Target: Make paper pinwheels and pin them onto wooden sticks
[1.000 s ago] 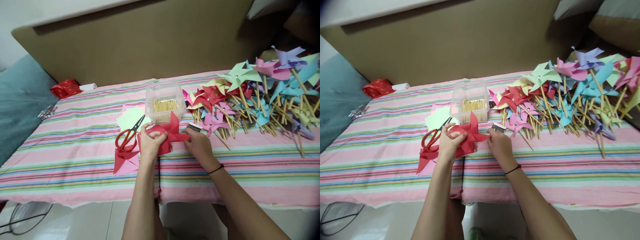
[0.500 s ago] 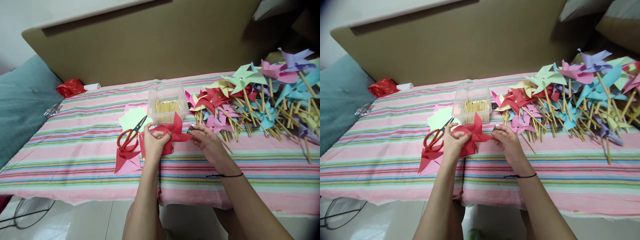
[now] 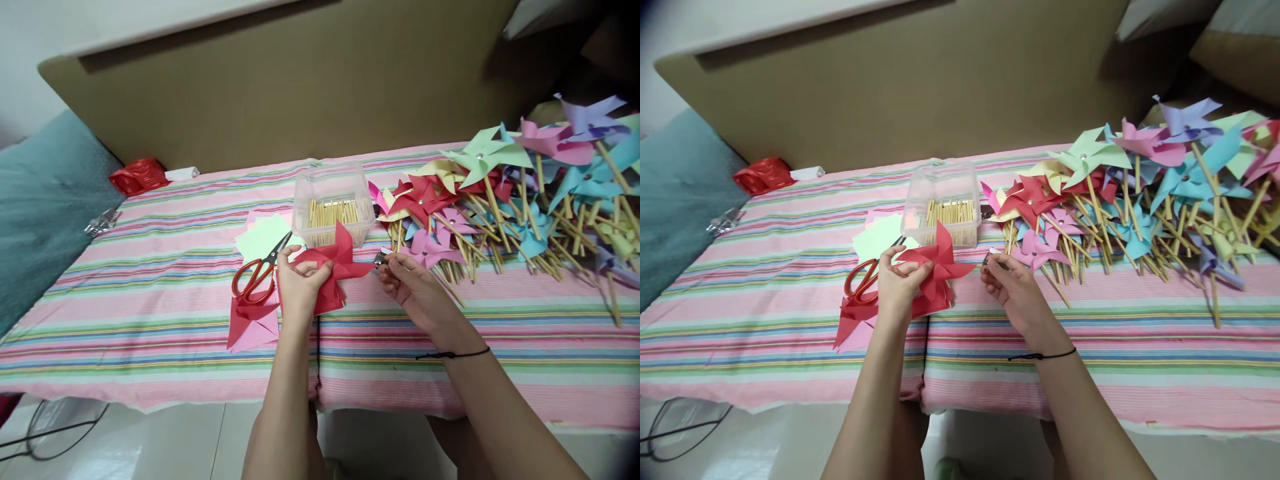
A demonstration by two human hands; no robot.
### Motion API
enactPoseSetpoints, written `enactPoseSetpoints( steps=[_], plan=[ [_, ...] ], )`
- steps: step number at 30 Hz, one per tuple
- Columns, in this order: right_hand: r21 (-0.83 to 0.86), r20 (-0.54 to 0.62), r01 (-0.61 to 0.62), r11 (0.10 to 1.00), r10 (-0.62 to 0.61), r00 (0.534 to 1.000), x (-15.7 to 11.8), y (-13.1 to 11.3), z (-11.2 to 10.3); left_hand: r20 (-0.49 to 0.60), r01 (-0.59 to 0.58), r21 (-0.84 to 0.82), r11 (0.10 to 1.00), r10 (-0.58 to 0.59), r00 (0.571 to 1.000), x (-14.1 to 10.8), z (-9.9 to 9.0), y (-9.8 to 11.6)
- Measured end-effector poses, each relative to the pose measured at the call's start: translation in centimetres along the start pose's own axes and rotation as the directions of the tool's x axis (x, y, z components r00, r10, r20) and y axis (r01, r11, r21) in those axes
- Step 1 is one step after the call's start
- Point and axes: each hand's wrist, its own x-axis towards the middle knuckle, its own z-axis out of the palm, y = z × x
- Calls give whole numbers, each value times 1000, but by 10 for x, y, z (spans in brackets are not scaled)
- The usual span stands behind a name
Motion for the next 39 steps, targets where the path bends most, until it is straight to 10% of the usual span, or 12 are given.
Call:
enactPoseSetpoints(
  steps=[16, 26, 39],
  plan=[
    [-68, -29, 156, 985, -158, 987, -3, -5, -5, 66, 4, 14, 1000, -5, 998, -1, 2, -4],
    [-486, 121, 421, 766, -419, 900, -7, 8, 17, 185, -63, 190, 980, 27, 982, -6, 11, -12],
    [-539, 137, 512, 669, -531, 836, -3, 13, 16, 265, -65, 173, 983, 17, 964, -10, 16, -7]
  ],
)
